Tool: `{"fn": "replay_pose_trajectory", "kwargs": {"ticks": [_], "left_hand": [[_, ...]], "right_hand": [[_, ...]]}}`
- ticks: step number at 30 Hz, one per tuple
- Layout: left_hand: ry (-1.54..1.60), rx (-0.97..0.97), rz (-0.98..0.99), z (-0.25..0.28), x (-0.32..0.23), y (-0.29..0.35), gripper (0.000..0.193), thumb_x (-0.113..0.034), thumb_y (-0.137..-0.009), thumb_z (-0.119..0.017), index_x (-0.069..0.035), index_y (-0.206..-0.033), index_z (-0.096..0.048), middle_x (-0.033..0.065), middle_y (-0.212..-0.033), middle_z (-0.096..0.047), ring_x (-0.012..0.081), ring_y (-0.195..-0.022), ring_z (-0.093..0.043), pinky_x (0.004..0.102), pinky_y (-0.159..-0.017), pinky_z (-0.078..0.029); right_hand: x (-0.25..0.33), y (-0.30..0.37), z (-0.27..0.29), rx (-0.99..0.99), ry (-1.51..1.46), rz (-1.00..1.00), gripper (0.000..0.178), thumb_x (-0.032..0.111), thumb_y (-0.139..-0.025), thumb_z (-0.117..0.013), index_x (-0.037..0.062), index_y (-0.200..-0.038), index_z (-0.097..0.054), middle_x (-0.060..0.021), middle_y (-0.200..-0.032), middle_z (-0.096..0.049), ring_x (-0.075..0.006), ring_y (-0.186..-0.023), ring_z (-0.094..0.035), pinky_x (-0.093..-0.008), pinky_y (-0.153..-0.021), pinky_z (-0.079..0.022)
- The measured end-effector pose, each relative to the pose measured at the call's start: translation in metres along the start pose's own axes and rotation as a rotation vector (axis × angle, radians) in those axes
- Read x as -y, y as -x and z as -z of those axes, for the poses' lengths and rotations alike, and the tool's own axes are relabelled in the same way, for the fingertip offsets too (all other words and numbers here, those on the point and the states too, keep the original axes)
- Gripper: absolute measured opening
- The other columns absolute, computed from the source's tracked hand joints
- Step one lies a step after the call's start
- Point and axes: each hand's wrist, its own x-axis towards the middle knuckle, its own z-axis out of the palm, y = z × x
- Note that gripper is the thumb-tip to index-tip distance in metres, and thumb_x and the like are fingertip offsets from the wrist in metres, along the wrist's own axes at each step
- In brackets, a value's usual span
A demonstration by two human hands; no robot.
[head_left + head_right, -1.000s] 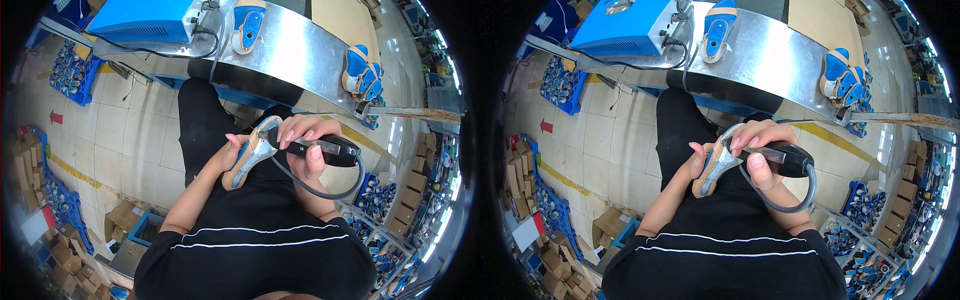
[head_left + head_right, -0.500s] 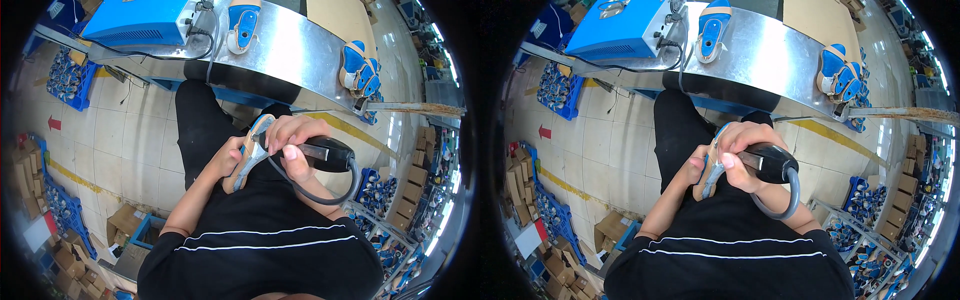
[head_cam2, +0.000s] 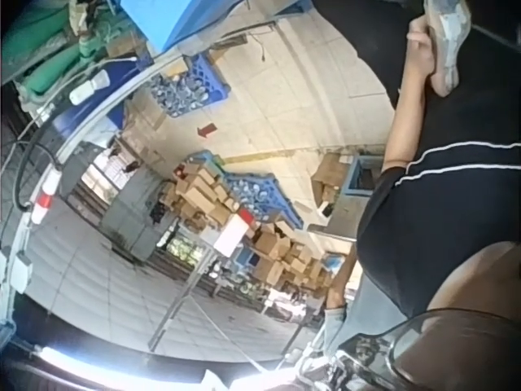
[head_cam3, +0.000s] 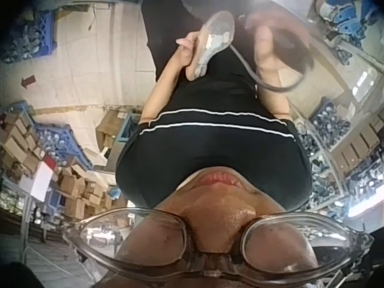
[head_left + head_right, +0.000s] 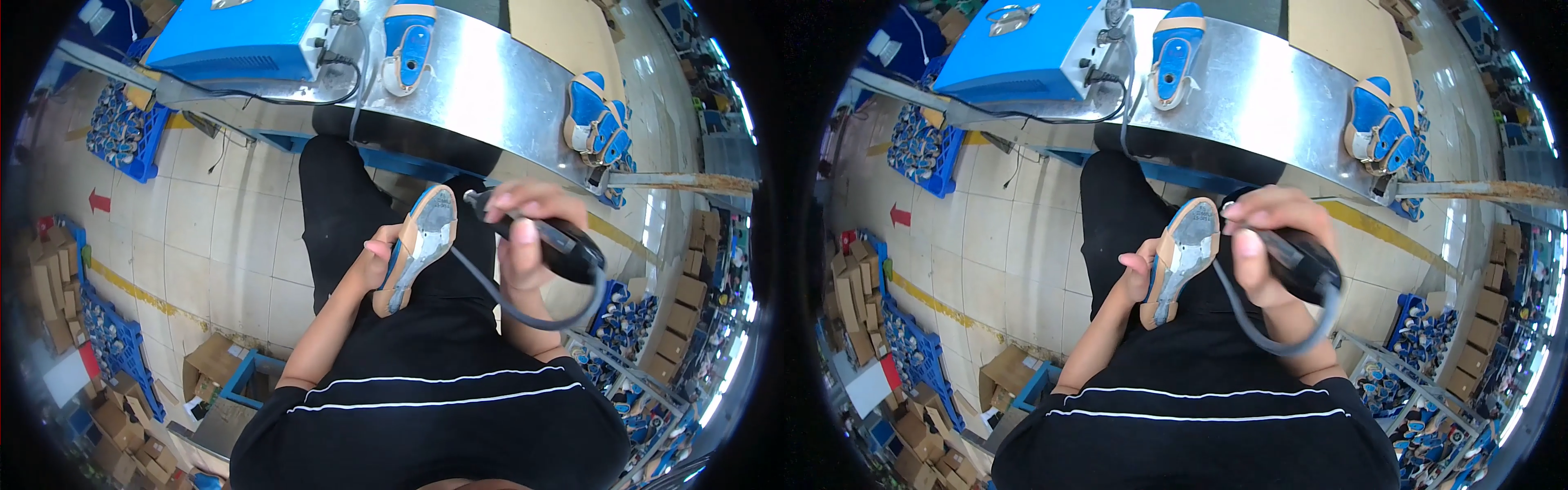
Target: The recorder is using a heat gun or ultrasonic tool to smooth or seal edges on blue sandals in a factory environment.
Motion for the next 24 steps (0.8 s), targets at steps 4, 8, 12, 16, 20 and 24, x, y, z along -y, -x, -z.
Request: {"fn": "replay_pose_trajectory", "kwargs": {"ticks": [4,8,12,16,20,24], "left_hand": [[0.011,0.002,0.005,0.002,0.003,-0.002,0.134,-0.105,-0.068,-0.012,0.01,-0.114,-0.064,0.0105,-0.098,-0.071,0.0129,-0.091,-0.067,0.029,-0.079,-0.056],[-0.017,0.014,0.002,0.0,0.004,-0.002,0.134,-0.104,-0.069,-0.01,0.01,-0.114,-0.064,0.0103,-0.097,-0.071,0.0134,-0.09,-0.067,0.0293,-0.078,-0.056],[-0.031,0.042,-0.009,0.001,0.001,-0.001,0.133,-0.104,-0.07,-0.01,0.01,-0.114,-0.065,0.01,-0.096,-0.07,0.0141,-0.09,-0.067,0.0299,-0.077,-0.055],[-0.05,0.043,-0.016,-0.001,0.0,-0.001,0.132,-0.104,-0.071,-0.01,0.009,-0.112,-0.065,0.0104,-0.095,-0.07,0.0155,-0.088,-0.067,0.0315,-0.077,-0.055],[-0.044,0.028,-0.026,-0.003,-0.001,-0.002,0.131,-0.104,-0.071,-0.01,0.008,-0.111,-0.065,0.0109,-0.093,-0.071,0.0167,-0.086,-0.067,0.0322,-0.076,-0.055],[-0.068,0.016,-0.039,-0.004,-0.004,-0.003,0.131,-0.105,-0.071,-0.011,0.008,-0.11,-0.065,0.0109,-0.091,-0.071,0.0174,-0.084,-0.068,0.0321,-0.075,-0.055]], "right_hand": [[0.012,0.0,0.002,0.031,-0.393,-0.032,0.024,0.019,-0.097,-0.068,0.0071,-0.108,-0.05,-0.015,-0.099,-0.063,-0.0219,-0.078,-0.062,-0.0395,-0.077,-0.054],[0.013,0.007,-0.005,0.106,-0.461,-0.094,0.023,0.017,-0.096,-0.068,0.0079,-0.109,-0.051,-0.0146,-0.099,-0.064,-0.0222,-0.081,-0.064,-0.0406,-0.081,-0.054],[0.011,0.008,-0.01,0.133,-0.436,-0.123,0.023,0.016,-0.097,-0.068,0.0086,-0.11,-0.051,-0.0145,-0.099,-0.065,-0.0215,-0.083,-0.064,-0.0402,-0.083,-0.055],[0.008,0.009,-0.018,0.112,-0.424,-0.117,0.023,0.02,-0.098,-0.066,0.0085,-0.108,-0.05,-0.0141,-0.096,-0.064,-0.021,-0.078,-0.063,-0.0401,-0.077,-0.054],[-0.004,0.012,-0.02,0.113,-0.464,-0.078,0.02,0.012,-0.095,-0.067,0.0075,-0.108,-0.052,-0.0136,-0.096,-0.067,-0.0182,-0.077,-0.065,-0.0358,-0.075,-0.057],[-0.009,0.011,-0.024,0.086,-0.466,-0.053,0.021,0.009,-0.094,-0.068,0.0063,-0.107,-0.052,-0.0132,-0.093,-0.066,-0.0175,-0.072,-0.064,-0.0337,-0.07,-0.057]]}}
